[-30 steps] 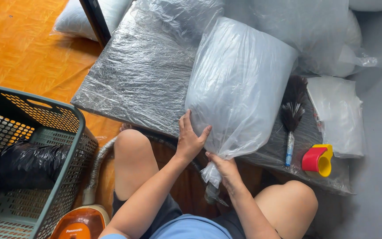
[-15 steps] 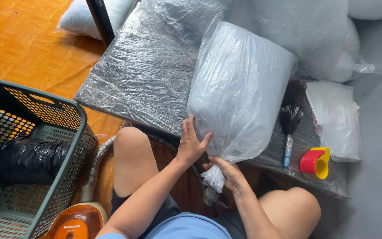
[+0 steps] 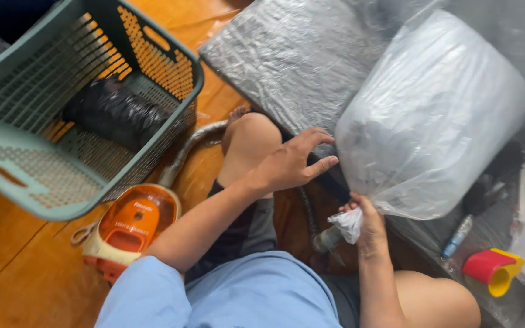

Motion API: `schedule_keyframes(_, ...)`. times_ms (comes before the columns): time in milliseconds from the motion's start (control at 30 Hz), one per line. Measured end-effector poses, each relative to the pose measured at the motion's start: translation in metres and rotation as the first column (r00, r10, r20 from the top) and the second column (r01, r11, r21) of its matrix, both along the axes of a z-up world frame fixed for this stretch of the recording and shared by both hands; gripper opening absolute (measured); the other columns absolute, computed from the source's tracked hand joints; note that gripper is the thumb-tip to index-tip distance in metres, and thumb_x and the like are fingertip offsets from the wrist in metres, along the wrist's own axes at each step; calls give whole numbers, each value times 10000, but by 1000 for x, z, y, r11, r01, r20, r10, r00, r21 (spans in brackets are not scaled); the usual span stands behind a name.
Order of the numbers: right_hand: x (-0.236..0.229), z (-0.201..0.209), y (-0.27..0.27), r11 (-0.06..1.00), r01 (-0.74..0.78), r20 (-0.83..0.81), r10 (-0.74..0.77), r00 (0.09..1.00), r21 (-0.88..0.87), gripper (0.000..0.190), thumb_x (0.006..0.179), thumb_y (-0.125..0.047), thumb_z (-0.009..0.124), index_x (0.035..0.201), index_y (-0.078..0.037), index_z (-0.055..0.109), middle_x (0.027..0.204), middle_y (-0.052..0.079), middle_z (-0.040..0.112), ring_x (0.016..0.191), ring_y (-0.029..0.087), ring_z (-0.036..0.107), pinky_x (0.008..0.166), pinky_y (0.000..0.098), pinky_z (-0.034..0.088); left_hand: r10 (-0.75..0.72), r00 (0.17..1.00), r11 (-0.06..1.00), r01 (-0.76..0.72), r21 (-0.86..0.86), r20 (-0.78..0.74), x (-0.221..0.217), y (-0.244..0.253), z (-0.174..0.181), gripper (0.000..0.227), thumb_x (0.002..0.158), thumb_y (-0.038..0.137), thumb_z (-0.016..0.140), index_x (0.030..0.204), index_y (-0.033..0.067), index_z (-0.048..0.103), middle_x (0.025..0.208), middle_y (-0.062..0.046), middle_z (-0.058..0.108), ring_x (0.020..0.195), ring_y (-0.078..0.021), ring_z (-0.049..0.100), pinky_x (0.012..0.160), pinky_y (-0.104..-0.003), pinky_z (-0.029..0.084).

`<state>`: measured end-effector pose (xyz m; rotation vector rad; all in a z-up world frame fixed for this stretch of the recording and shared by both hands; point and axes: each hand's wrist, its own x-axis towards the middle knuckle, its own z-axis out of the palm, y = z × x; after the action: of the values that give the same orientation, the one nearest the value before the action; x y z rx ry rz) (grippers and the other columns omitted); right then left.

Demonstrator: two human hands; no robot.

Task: Using a vacuum cleaner to remove air from a plastic bag containing soft upholstery material to compress it for storage.

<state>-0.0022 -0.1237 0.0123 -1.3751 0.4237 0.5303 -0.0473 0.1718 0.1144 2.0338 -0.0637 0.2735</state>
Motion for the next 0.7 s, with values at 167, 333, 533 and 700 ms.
schedule_keyframes(167,9,-9,-11,997,-63,21,64,998,-49,326,932,-303,703,675,-191,537,570,-18,545,661,148,732,670,248,596,34,996,999,-35,10,82,-114,107,39,333,991,329,668,1199,69,653,1019,-120,712,961,-269,752,811,-382,608)
schedule_keyframes(333,-1,-1,-1,999,-46,37,47,998,-30,227,951,-232,679,772,-191,546,633,-52,526,667,117,658,733,250,583,418,886,885,-347,311,-201,-233,179,-40,253,985,318,662,897,81,645,777,-97,667,716,-310,664,680,-415,535)
schedule_keyframes(533,-5,7,3,1000,-13,25,14,1000,-17,94,966,-178,631,911,-183,554,688,-89,509,637,51,547,804,246,561,601,500,772,-163,614,-624,-391,173,-242,394,908,458,683,898,71,611,871,-98,692,769,-330,686,723,-451,557)
schedule_keyframes(700,1,1,-1,999,33,46,-34,998,15,56,950,-183,629,956,-165,576,694,-87,528,629,65,559,780,274,565,662,578,690,-220,689,-478,-433,135,-281,486,887,538,676,956,61,608,937,-138,647,792,-374,669,715,-474,560)
